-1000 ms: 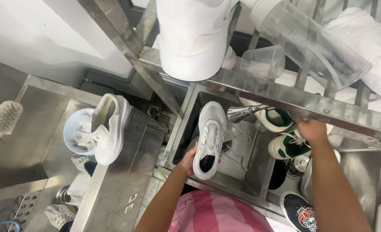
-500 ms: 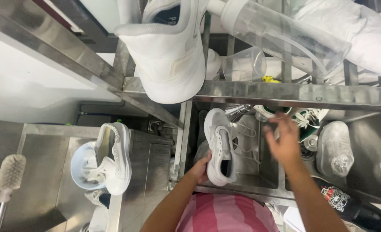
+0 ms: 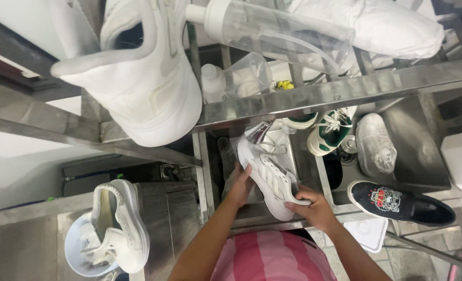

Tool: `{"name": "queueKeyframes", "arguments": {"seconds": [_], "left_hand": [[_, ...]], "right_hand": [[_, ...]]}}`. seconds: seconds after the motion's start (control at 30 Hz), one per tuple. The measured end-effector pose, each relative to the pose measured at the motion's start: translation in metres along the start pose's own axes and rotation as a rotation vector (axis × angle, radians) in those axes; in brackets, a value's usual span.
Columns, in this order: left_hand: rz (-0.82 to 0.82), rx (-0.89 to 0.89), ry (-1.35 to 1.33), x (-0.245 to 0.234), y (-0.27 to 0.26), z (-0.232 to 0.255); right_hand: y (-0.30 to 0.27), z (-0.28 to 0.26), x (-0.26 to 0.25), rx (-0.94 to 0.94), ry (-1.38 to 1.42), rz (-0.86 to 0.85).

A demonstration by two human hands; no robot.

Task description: The person cleans a white sneaker by rinsing it under a faucet, removing the laces, and scrubbing the interior with a brush. They then rinse the shoe again and place it in a bucket. Finally, they remove a second white sneaker from a plastic bag and rinse it under the faucet.

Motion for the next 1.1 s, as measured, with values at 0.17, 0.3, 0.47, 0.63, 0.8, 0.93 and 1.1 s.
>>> {"name": "queueKeyframes", "arguments": {"seconds": [0.17, 0.3, 0.47, 0.63, 0.8, 0.93, 1.1], "left_hand": [[0.045, 0.107, 0.251, -0.019, 0.078, 0.029], [-0.014, 0.138, -0.086, -0.021, 0.1, 0.015], [0.305, 0.321, 0.246, -0.019, 0.058, -0.018], [0.197, 0.09, 0.132, -0.025, 0.09, 0.004], [0.116, -0.123, -0.178, -0.011, 0.088, 0.026], [0.099, -0.048, -0.232, -0.019, 0.085, 0.037], [-0.028, 0.02, -0.317, -0.035, 0.094, 0.036]], "right_hand": [[0.003, 0.043, -0.008, 0.133, 0.1, -0.077], [0.014, 0.043, -0.018, 0.113, 0.151, -0.072], [0.028, 0.019, -0.017, 0.031, 0.188, -0.075], [0.028, 0.026, -0.014, 0.171, 0.149, -0.171], [0.03, 0.017, -0.027, -0.155, 0.003, -0.105], [0.031, 0.023, -0.037, -0.115, 0.122, 0.063], [0.029, 0.033, -0.028, -0.019, 0.256, 0.089]]}}
Point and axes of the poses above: each hand's wrist, its own y-axis towards the middle knuckle, its own x-axis out of the palm, z = x × y, the point moved 9 cm from there along y, towards the middle knuckle, and after that the axes turned 13 degrees about -y, right-handed, at the moved point
